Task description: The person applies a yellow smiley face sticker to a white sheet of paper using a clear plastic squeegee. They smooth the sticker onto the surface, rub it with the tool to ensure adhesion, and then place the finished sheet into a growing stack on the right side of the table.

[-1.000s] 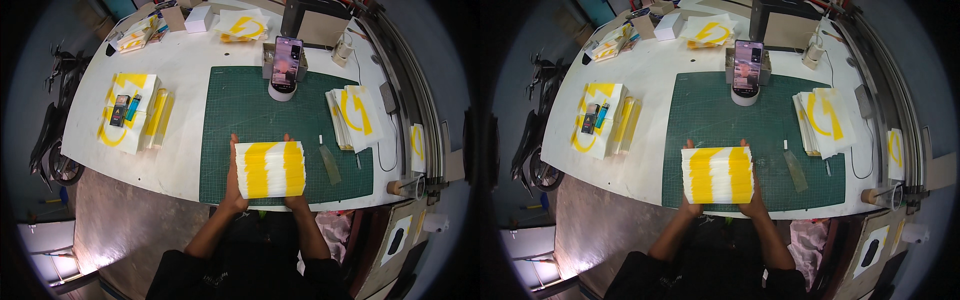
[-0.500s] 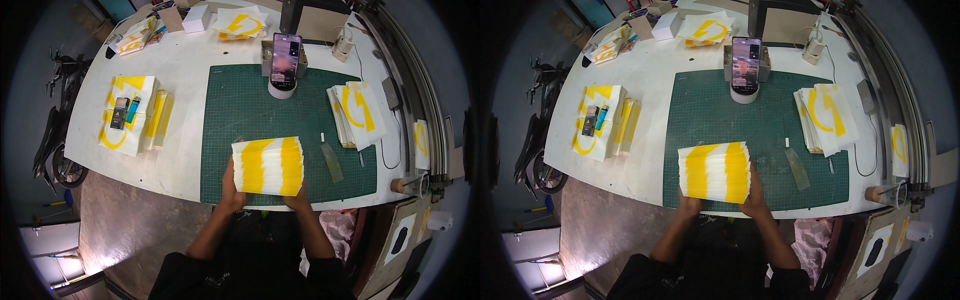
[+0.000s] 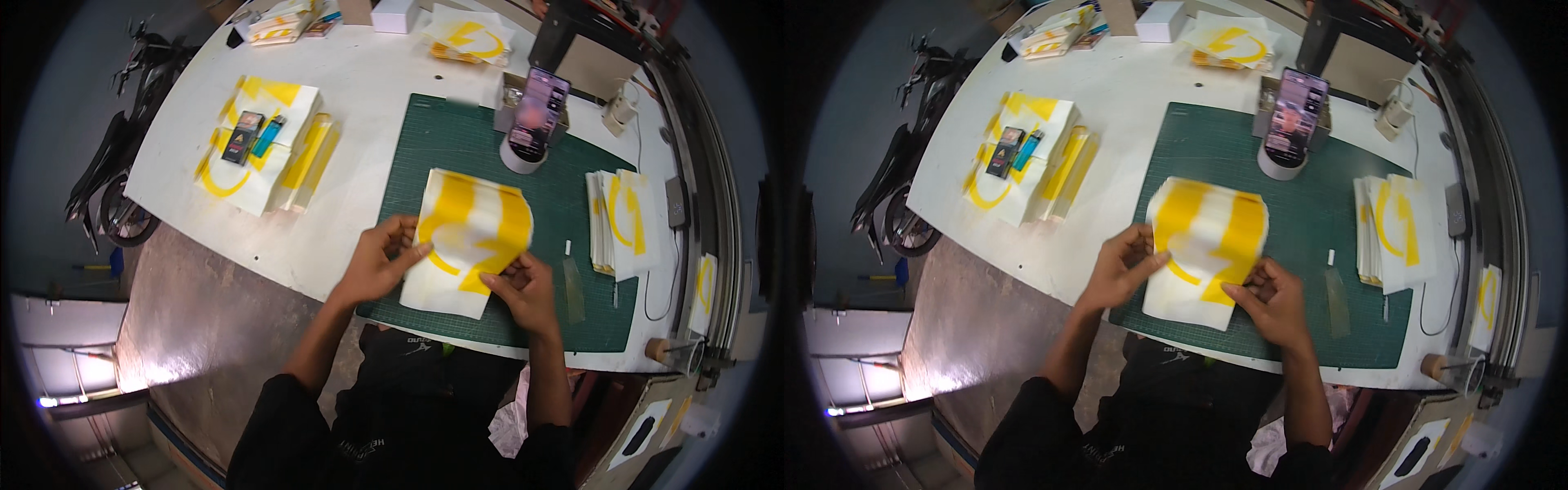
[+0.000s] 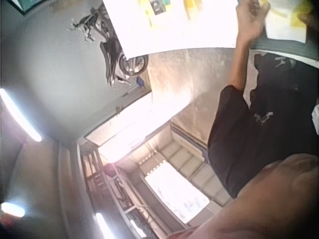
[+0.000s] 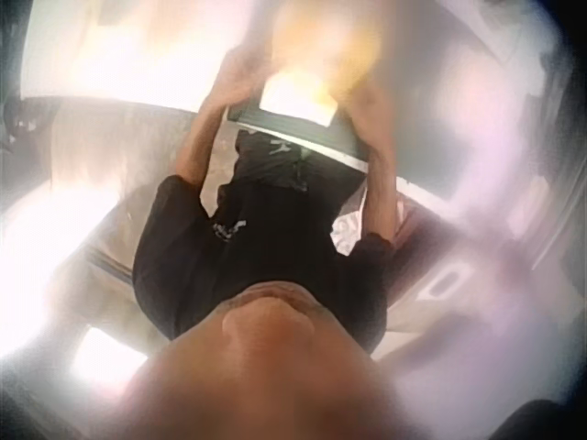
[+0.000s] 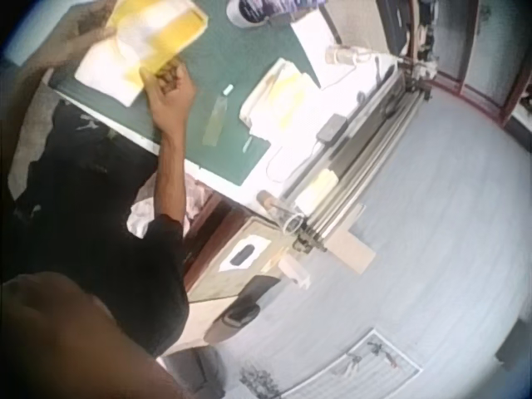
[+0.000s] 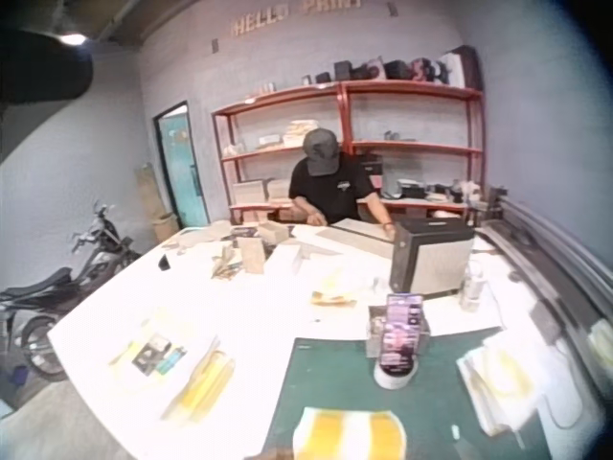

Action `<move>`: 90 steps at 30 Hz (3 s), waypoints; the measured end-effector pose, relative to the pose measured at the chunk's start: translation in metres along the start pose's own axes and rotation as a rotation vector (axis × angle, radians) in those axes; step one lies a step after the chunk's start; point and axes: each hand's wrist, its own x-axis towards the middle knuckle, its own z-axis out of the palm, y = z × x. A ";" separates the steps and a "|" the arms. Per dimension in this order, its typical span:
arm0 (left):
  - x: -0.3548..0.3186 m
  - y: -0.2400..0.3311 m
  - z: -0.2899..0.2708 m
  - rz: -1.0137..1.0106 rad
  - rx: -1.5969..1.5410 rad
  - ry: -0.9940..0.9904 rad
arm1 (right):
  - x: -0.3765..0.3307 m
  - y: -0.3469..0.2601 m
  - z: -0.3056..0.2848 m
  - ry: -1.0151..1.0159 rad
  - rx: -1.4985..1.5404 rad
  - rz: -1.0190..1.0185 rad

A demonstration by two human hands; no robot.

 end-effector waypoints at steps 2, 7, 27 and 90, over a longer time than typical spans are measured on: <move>0.005 0.001 -0.024 -0.079 -0.070 0.056 | 0.022 0.006 0.025 -0.032 -0.006 0.031; -0.001 0.031 -0.083 -0.011 0.418 0.435 | 0.089 0.017 0.085 -0.044 0.150 0.183; -0.079 -0.073 -0.072 0.100 0.575 0.901 | 0.092 -0.022 0.061 0.282 -0.629 -0.100; -0.015 -0.044 0.020 -0.174 -0.352 -0.087 | -0.083 0.048 -0.070 -0.220 0.569 0.112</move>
